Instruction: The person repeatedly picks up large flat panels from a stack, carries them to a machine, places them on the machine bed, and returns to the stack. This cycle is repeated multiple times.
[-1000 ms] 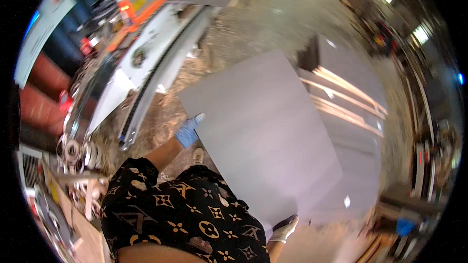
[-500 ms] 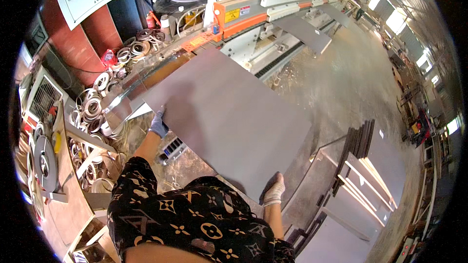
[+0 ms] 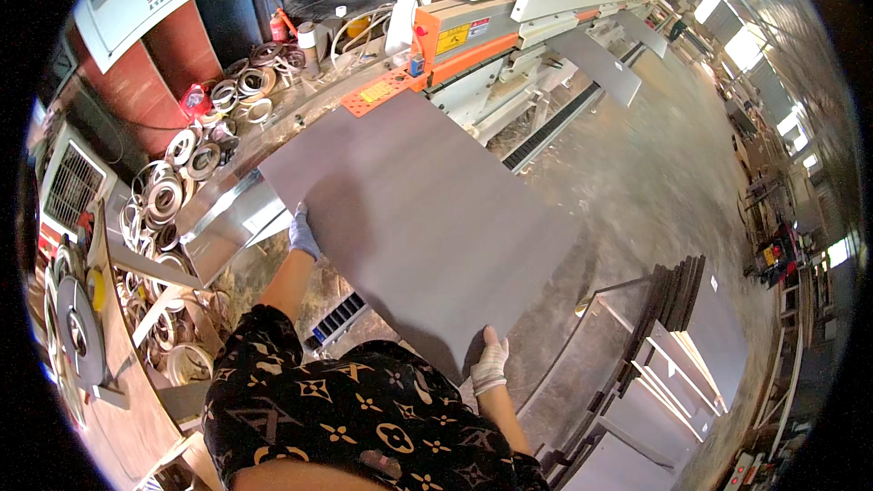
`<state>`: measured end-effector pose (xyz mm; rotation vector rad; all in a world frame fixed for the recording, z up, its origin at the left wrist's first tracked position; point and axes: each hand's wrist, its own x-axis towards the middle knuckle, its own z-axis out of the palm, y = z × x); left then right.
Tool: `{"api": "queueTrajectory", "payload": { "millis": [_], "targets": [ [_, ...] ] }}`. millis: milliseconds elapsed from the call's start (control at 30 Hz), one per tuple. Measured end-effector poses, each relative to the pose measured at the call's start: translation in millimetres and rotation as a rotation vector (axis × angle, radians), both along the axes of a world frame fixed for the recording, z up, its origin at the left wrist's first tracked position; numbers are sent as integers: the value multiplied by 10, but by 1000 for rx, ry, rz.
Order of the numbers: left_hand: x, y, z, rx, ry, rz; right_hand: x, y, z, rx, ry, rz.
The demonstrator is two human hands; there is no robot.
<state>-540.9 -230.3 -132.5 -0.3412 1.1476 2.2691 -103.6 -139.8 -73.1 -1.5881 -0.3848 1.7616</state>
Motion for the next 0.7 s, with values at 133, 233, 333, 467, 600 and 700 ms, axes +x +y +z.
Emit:
{"api": "queueTrajectory", "payload": {
  "millis": [133, 233, 333, 467, 600, 700],
  "targets": [
    [41, 20, 109, 21, -121, -68, 86, 65, -292, -56, -127, -38],
    [197, 123, 540, -66, -96, -112, 130, 196, -344, -41, -102, 7],
    [41, 246, 418, -79, -70, -127, 87, 428, -349, -28, 48, 35],
    [-270, 919, 37, 111, -85, -323, 238, 821, -44, 708, -480, 758],
    [-169, 1316, 169, 63, 24, -505, 225, 782, 300, 317, 52, 214],
    [214, 1173, 384, -70, 230, -361, 842, 389, 437, 289, -146, -33]
  ]
}}
